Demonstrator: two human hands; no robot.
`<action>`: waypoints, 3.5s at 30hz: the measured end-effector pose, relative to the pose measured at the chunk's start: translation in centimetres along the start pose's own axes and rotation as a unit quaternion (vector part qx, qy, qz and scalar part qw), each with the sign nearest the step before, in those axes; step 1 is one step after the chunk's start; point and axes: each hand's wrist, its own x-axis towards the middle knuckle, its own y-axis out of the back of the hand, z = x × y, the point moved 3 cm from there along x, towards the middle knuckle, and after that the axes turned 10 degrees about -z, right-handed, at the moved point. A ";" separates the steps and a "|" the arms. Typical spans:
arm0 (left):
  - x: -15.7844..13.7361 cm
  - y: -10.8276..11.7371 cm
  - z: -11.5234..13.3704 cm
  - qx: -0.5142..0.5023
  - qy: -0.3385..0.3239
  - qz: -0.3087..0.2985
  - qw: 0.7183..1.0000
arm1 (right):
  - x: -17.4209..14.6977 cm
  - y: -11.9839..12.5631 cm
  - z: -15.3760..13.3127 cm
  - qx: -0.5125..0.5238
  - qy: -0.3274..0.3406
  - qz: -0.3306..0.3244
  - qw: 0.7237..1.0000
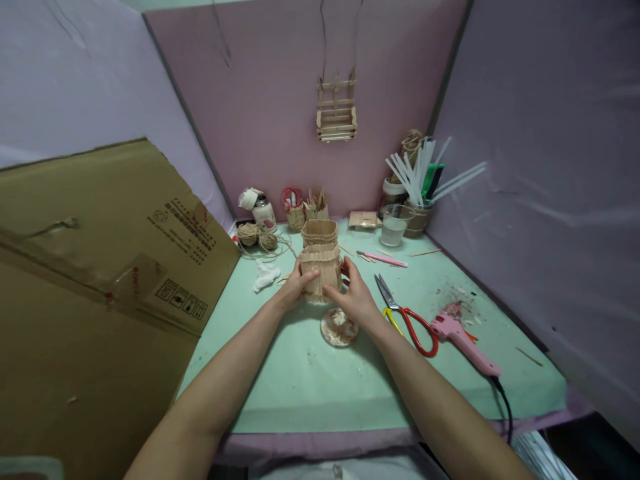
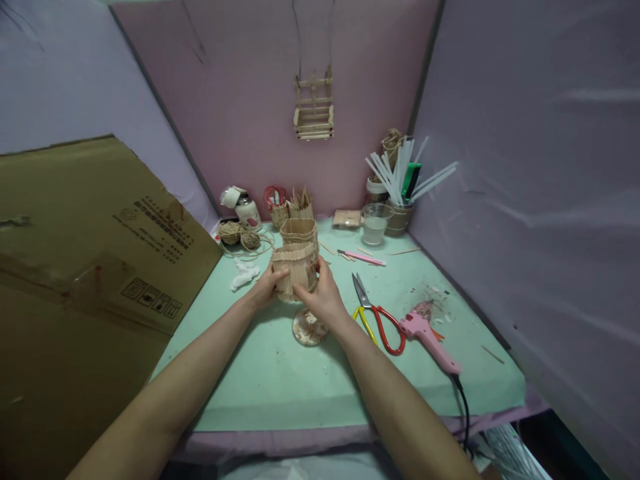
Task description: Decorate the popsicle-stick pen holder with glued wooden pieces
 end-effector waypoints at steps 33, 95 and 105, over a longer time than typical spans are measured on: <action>1.2 1.7 -0.7 0.306 -0.098 -0.150 0.935 | 0.8 1.0 1.8 -0.058 0.005 -0.081 0.995; -6.7 -1.7 1.4 0.246 0.135 -0.022 0.960 | -7.4 4.5 -1.1 -0.348 0.011 -0.086 0.934; -7.0 -1.6 0.9 0.163 0.151 0.037 0.974 | -5.2 1.6 -1.1 -0.484 -0.021 -0.162 0.859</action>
